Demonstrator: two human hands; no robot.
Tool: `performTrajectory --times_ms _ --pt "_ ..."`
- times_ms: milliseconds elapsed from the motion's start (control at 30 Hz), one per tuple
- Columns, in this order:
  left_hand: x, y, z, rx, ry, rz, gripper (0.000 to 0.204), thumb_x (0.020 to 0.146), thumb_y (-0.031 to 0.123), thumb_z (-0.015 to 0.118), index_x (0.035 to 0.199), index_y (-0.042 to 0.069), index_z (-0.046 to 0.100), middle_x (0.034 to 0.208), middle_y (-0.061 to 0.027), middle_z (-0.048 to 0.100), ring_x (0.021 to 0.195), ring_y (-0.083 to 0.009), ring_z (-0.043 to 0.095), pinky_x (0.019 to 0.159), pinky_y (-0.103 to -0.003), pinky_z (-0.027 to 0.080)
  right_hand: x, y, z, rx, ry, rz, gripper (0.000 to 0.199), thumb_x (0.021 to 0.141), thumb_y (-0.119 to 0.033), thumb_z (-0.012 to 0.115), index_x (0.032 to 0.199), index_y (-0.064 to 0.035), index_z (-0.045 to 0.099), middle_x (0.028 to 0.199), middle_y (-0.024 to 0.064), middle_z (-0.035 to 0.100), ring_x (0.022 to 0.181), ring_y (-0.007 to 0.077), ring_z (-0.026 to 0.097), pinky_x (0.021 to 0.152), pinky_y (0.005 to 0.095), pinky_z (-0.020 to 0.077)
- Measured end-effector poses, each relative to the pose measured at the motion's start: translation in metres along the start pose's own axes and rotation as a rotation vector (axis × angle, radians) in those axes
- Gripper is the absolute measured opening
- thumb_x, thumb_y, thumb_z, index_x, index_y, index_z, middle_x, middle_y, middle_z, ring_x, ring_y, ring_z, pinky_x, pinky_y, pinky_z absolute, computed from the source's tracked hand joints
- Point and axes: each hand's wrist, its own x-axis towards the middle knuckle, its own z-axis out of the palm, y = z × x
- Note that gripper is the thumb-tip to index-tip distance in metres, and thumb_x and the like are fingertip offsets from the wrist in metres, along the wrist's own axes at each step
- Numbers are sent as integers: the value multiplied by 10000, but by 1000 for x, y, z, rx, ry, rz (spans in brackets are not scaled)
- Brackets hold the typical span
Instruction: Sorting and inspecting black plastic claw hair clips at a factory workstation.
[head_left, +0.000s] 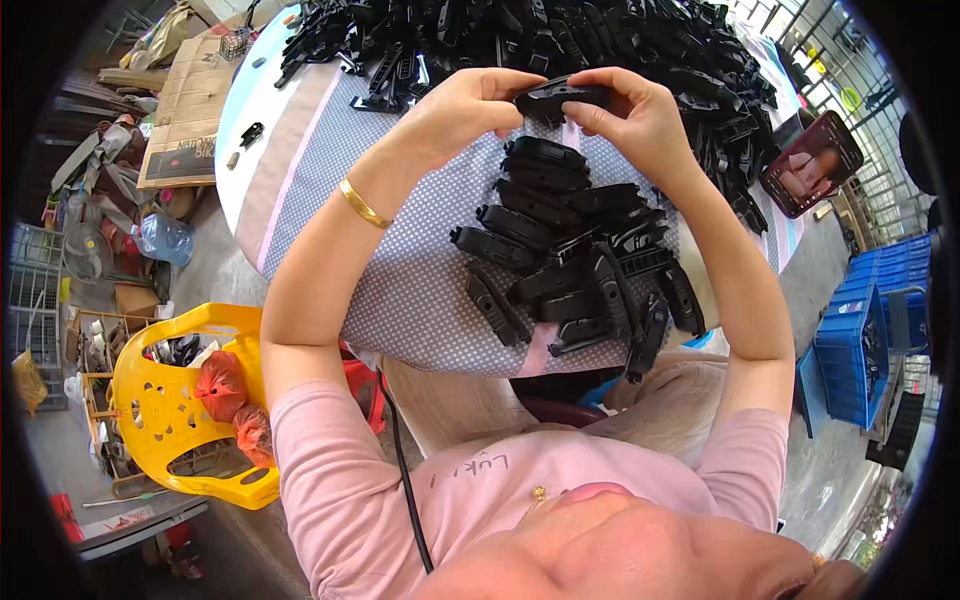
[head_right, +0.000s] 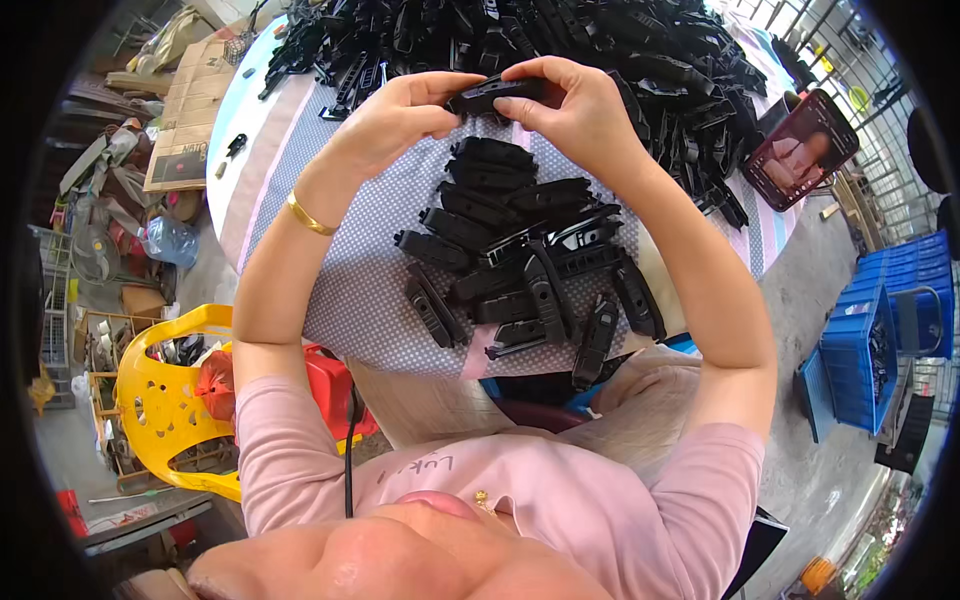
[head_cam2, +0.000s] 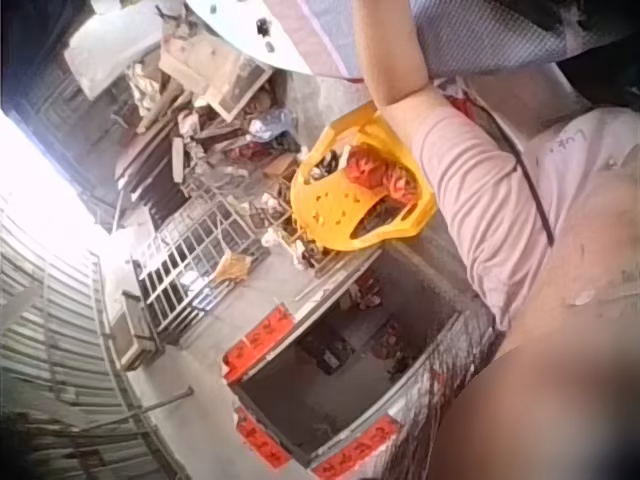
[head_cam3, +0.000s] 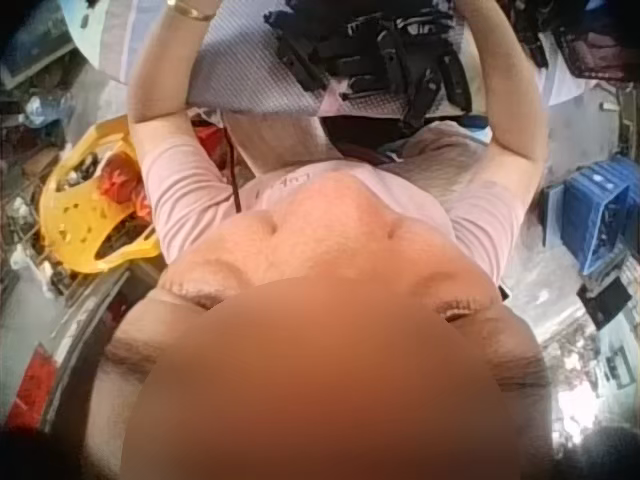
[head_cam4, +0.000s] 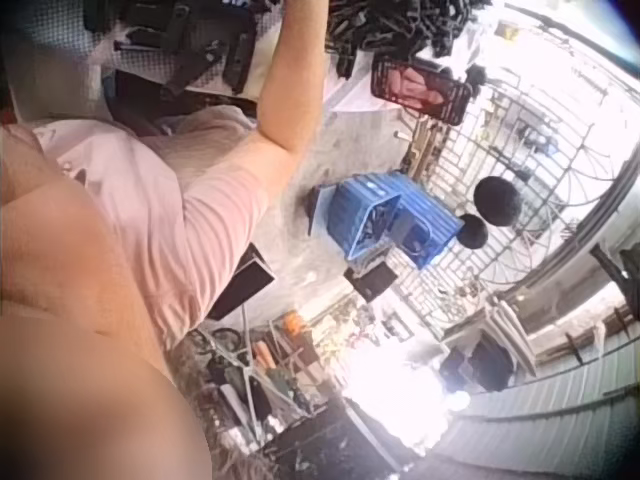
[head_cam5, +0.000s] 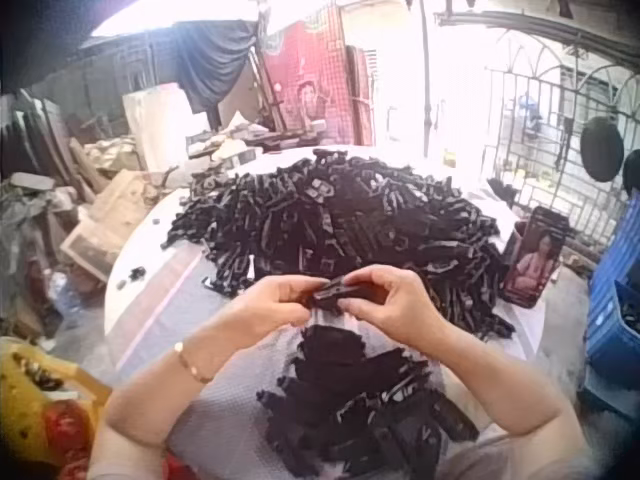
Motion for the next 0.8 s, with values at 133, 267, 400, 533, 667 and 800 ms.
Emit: performTrajectory --times_ms 133,267,400,533,667,800 --pt "-6 11 11 292 124 117 445 752 122 683 1154 -29 566 867 -67 638 777 -87 568 691 -206 456 -2 4 6 -85 42 -50 294 758 -108 719 1023 -20 628 865 20 651 716 71 597 656 189 488" --pt "-9 11 9 502 223 199 417 747 173 708 1106 -11 602 833 -83 656 734 -114 584 655 -239 475 1 -8 7 -517 187 -396 379 682 -188 760 1006 -33 638 899 58 638 718 165 605 701 278 495" --pt "-9 15 16 1011 275 528 327 749 180 692 1039 38 638 724 -82 628 742 -181 569 681 -298 478 4 5 3 -521 135 -496 437 622 -275 778 985 -67 651 890 88 646 762 257 604 804 357 462" --pt "-7 8 19 1047 270 610 293 742 188 687 1008 70 646 659 -55 589 756 -195 549 691 -309 470 0 -5 -4 -630 -23 -314 400 633 -252 773 953 -46 651 883 105 650 783 262 614 809 323 441" --pt "-6 7 17 1003 294 645 294 739 206 691 999 74 650 651 -55 583 741 -195 548 680 -305 472 -2 -6 -6 -721 53 -452 364 641 -271 765 909 -49 663 806 94 652 759 268 607 729 329 456" --pt "-2 5 7 869 216 556 316 717 189 717 1005 75 654 657 -49 577 707 -174 549 634 -281 460 -3 -7 -8 -758 -30 -357 325 698 -256 742 927 -41 660 817 72 661 733 224 617 670 301 466"
